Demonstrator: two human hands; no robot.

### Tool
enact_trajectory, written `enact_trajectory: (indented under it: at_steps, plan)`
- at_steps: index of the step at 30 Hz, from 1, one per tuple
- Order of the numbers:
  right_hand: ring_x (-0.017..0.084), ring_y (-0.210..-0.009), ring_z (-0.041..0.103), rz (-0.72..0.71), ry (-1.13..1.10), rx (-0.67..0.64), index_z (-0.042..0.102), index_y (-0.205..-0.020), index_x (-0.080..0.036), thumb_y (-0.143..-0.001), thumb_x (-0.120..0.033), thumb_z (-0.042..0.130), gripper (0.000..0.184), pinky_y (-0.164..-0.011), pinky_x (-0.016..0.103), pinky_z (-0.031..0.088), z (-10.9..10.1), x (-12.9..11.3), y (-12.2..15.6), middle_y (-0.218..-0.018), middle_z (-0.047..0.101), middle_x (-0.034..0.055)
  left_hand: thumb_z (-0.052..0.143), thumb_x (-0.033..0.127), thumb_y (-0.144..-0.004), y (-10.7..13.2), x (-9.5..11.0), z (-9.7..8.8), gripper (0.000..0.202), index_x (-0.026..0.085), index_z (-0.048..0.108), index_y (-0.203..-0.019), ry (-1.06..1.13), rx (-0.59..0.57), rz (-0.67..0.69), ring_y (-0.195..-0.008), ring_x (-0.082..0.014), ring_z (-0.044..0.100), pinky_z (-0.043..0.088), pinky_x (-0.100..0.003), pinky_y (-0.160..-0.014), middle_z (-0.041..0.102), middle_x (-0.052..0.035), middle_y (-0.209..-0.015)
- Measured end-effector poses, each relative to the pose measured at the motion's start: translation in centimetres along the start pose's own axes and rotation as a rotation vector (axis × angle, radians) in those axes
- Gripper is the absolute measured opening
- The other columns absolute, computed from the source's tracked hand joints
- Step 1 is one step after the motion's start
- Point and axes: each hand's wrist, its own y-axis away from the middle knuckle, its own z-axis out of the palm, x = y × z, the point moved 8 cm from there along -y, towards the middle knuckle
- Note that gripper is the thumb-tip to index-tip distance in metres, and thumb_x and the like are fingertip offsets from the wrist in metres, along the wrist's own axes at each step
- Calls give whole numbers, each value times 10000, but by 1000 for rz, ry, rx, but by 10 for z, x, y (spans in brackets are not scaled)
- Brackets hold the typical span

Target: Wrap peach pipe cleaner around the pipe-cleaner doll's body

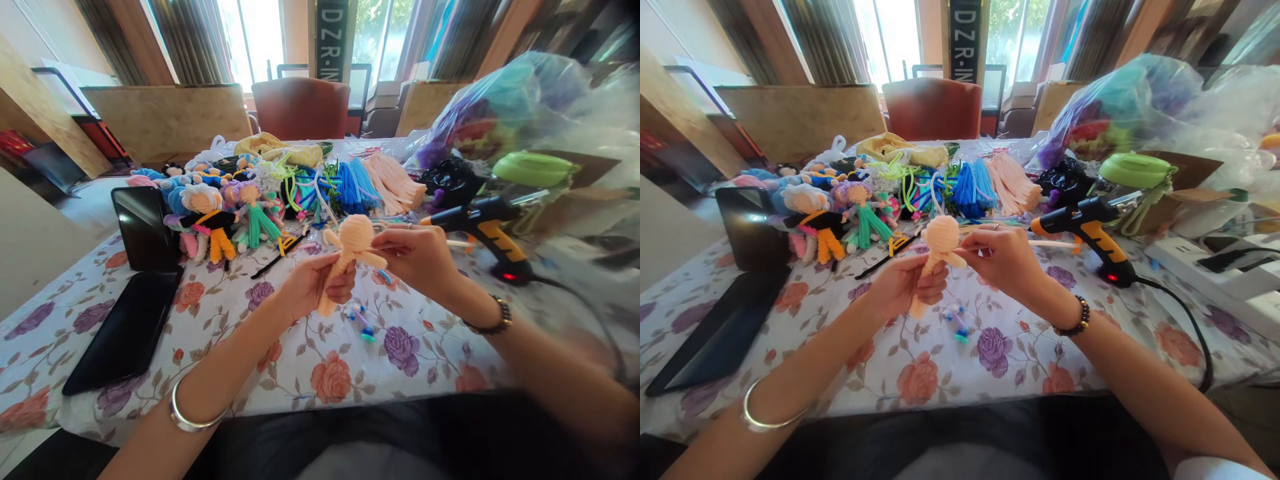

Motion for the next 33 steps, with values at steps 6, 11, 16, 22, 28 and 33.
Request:
enact_trajectory:
  at_steps: [6,11,16,22,28,33]
  plan:
    - [98,-503,502,28,36,-8,692,-632,-199,-766,-327,679,186,-534,264,381,3,1,0,-600,651,6,251,230,-956,-3,7,-4,475,98,568,-628,33,68,132,-388,-59,286,307,-161,-408,317,18,-484]
    - [97,-479,491,52,36,-15,694,-630,-196,-773,-449,679,290,-499,260,360,2,3,-2,-557,636,7,317,209,-945,-1,11,-5,384,94,602,-713,-2,73,217,-399,-62,345,317,-166,-421,392,1,-510]
    - [120,-510,527,32,39,10,687,-616,-221,-752,-456,705,272,-526,285,376,-3,7,-4,-603,669,21,392,213,-915,-1,16,-6,300,91,632,-781,-62,80,287,-432,-79,426,361,-194,-459,469,-20,-541]
    - [126,-527,542,26,44,-4,704,-637,-227,-758,-433,694,240,-536,288,395,-3,8,-5,-622,679,21,599,359,-819,-1,17,-10,255,111,637,-778,-233,117,311,-399,-59,433,312,-189,-424,508,9,-537]
    - [112,-520,538,13,87,-15,714,-657,-211,-756,-331,676,160,-545,270,396,-1,8,-4,-615,680,11,661,448,-783,2,21,-10,319,131,631,-761,-446,211,399,-395,-58,443,305,-196,-411,524,29,-510]
    - [102,-507,517,13,89,-20,715,-652,-194,-741,-279,673,130,-533,260,372,1,8,-3,-586,661,6,584,490,-833,4,23,-5,353,146,595,-756,-576,240,421,-368,-66,423,293,-199,-390,505,35,-461]
